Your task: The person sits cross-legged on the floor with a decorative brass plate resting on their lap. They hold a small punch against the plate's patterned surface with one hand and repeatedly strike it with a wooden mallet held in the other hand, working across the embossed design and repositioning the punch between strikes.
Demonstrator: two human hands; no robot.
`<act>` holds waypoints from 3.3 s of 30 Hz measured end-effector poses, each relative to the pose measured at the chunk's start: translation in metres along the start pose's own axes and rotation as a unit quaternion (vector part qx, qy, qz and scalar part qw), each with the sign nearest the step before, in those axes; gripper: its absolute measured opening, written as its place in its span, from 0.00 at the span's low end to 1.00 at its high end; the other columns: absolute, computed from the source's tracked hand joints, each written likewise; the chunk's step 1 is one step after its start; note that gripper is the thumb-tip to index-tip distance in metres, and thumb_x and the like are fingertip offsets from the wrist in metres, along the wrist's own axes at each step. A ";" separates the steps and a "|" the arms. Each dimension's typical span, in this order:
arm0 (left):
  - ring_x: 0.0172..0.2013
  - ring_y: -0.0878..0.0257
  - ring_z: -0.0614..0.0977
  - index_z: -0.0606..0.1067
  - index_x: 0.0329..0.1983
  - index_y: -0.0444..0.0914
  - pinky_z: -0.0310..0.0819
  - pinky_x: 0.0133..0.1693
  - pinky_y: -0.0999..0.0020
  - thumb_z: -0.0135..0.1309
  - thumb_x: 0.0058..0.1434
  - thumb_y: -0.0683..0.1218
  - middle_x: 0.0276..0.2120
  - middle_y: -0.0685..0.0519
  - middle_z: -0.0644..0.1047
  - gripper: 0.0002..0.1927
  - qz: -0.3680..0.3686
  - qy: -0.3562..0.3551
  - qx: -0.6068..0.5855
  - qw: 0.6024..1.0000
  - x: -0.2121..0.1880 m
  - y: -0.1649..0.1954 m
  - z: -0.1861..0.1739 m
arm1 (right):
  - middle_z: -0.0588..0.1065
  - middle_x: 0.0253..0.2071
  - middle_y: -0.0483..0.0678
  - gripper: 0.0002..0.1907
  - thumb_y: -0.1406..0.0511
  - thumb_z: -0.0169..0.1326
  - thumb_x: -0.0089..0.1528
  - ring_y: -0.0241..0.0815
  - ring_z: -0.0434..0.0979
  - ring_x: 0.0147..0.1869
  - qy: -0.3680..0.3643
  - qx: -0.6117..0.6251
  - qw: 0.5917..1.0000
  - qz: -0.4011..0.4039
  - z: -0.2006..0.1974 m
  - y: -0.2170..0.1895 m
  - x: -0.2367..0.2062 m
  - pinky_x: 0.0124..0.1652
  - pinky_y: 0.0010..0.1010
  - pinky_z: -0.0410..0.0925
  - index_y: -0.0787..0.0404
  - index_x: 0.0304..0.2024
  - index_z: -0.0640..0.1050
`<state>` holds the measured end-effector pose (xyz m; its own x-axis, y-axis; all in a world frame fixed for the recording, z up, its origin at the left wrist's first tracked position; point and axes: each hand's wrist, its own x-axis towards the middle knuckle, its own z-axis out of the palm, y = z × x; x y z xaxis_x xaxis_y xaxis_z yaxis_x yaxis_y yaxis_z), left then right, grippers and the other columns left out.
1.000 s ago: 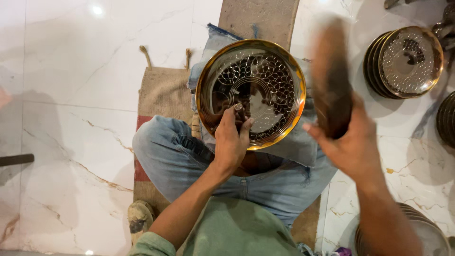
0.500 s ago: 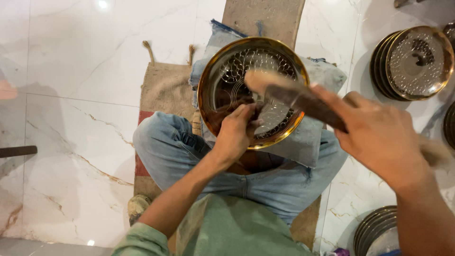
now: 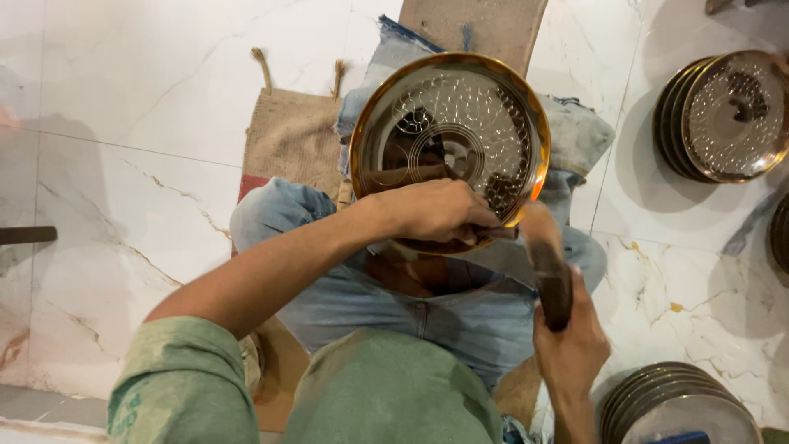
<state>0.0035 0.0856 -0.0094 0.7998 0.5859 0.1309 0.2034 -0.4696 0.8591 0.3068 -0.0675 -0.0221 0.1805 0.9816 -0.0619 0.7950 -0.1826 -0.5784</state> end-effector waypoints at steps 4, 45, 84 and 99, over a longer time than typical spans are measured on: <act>0.42 0.49 0.84 0.78 0.52 0.39 0.76 0.44 0.54 0.62 0.57 0.43 0.41 0.47 0.83 0.18 -0.011 -0.090 0.003 0.996 0.010 0.001 -0.007 | 0.77 0.55 0.61 0.41 0.65 0.66 0.60 0.57 0.79 0.52 0.055 -0.063 0.995 -0.059 0.018 0.001 -0.039 0.49 0.43 0.72 0.61 0.73 0.63; 0.39 0.56 0.85 0.68 0.57 0.32 0.79 0.43 0.63 0.61 0.62 0.38 0.38 0.46 0.81 0.22 -0.247 0.534 -0.072 0.805 -0.029 0.041 0.055 | 0.77 0.46 0.56 0.46 0.64 0.63 0.57 0.58 0.81 0.42 -0.106 -0.283 0.920 -0.250 -0.057 -0.124 0.091 0.40 0.49 0.74 0.45 0.76 0.59; 0.47 0.46 0.82 0.74 0.59 0.41 0.77 0.46 0.52 0.63 0.57 0.42 0.47 0.48 0.81 0.25 0.013 -0.016 0.063 0.998 0.002 -0.002 -0.017 | 0.77 0.54 0.61 0.45 0.69 0.68 0.59 0.56 0.80 0.52 0.043 -0.048 0.996 -0.067 0.013 -0.022 -0.015 0.51 0.42 0.73 0.58 0.74 0.61; 0.50 0.52 0.83 0.75 0.62 0.46 0.76 0.50 0.55 0.61 0.57 0.43 0.51 0.53 0.82 0.27 -0.038 -0.088 0.049 0.994 0.013 -0.004 -0.024 | 0.78 0.43 0.52 0.40 0.70 0.68 0.60 0.44 0.80 0.45 0.046 0.149 0.986 0.051 0.021 -0.019 -0.013 0.48 0.37 0.74 0.60 0.69 0.61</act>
<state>0.0001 0.1109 0.0010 0.8643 0.5022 -0.0281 0.3138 -0.4948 0.8103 0.2771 -0.0760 -0.0274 0.3137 0.9472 -0.0663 0.5668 -0.2428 -0.7873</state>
